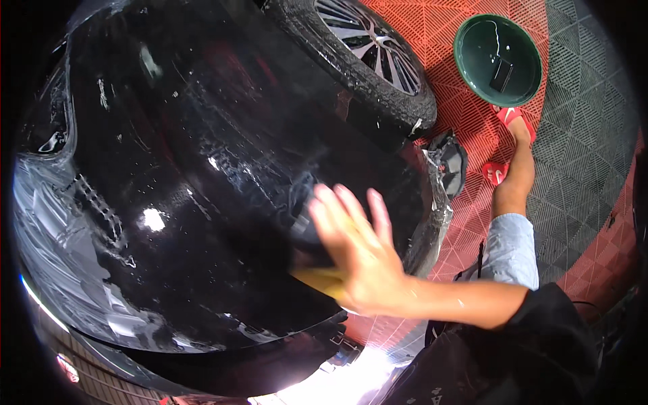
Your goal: The recorder is wet sanding the black front fender of a car using a yellow sanding block and water from a green bucket.
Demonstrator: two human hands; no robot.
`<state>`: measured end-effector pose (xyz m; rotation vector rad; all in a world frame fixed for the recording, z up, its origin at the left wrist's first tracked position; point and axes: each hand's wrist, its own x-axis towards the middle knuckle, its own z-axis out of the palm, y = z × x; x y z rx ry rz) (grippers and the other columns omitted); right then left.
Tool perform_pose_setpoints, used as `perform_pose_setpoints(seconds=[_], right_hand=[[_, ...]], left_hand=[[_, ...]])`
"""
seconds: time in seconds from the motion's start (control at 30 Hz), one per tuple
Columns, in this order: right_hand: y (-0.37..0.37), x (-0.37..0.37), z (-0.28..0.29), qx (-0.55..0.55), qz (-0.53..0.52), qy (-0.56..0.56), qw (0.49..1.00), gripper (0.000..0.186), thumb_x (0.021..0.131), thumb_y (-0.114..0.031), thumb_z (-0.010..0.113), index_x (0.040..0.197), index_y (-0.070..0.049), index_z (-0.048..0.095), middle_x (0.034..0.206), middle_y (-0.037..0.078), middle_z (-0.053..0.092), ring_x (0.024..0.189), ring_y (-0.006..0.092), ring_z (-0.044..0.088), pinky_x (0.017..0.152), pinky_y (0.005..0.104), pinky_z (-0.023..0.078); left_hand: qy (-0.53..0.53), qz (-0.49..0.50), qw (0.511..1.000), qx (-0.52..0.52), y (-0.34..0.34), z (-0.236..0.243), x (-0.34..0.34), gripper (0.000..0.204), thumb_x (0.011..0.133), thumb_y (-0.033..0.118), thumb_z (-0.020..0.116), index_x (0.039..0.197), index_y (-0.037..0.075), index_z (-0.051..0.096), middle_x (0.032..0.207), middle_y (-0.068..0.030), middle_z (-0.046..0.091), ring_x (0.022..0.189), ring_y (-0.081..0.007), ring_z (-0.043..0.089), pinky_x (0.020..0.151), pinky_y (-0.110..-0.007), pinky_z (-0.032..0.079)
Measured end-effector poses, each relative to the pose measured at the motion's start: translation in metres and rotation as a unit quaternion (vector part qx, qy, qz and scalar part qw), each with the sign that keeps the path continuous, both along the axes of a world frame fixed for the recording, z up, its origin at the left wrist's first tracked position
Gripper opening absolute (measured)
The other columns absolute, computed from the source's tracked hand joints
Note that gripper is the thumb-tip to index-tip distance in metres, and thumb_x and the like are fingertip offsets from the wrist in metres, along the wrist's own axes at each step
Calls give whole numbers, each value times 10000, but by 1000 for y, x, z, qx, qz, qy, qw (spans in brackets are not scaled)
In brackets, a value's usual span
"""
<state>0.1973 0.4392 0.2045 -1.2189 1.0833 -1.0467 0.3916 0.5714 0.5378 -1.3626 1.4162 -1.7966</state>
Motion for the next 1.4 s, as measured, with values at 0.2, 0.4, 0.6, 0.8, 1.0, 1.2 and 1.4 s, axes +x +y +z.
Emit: perform_pose_setpoints(seconds=[0.2,0.4,0.6,0.8,1.0,1.2,1.4], right_hand=[[-26,8,-5,-49,-15,-14,999,906,826,-327,770,1516,38,310,1552,290,331,1448,457,319,1156,653,151],[-86,8,5,-95,13,5,995,889,794,-244,735,1479,118,300,1554,308,300,1446,465,302,1173,621,181],[-16,-6,6,-34,98,8,995,934,766,-161,715,1535,74,240,1589,304,245,1488,448,242,1176,626,145],[-123,11,11,-95,-4,-34,995,831,823,-236,739,1465,102,334,1527,316,335,1438,461,327,1170,592,227],[-59,-2,12,-52,69,-24,996,885,891,-443,677,1486,110,324,1549,319,313,1457,449,310,1174,588,211],[-233,39,14,-200,-36,-13,979,687,830,-125,618,1433,116,393,1515,320,353,1420,476,333,1191,563,217],[-114,-5,19,-80,105,-32,991,795,902,-321,652,1499,83,318,1561,296,313,1474,444,274,1180,604,179]], left_hand=[[329,-58,941,-54,-19,-34,1,479,1078,423,382,1364,67,527,1216,-131,602,1067,-258,605,911,-393,512],[368,-77,923,-86,-30,-33,-6,495,1077,422,364,1374,54,508,1251,-144,575,1105,-271,582,938,-407,494],[368,-79,921,-102,-30,-28,-10,511,1075,421,346,1385,41,489,1285,-157,547,1143,-284,558,966,-420,476],[397,-79,907,-115,-42,-44,-11,528,1074,421,328,1396,27,469,1319,-169,520,1181,-297,535,994,-434,458],[399,-77,902,-146,-47,-43,-12,544,1073,420,309,1407,14,450,1354,-182,493,1219,-310,511,1021,-448,440],[416,-70,891,-166,-58,-52,-16,560,1072,419,291,1418,0,431,1388,-195,466,1256,-323,488,1049,-461,423],[418,-68,886,-188,-62,-49,-19,577,1071,419,273,1428,-13,411,1423,-207,439,1294,-336,464,1076,-475,405]])
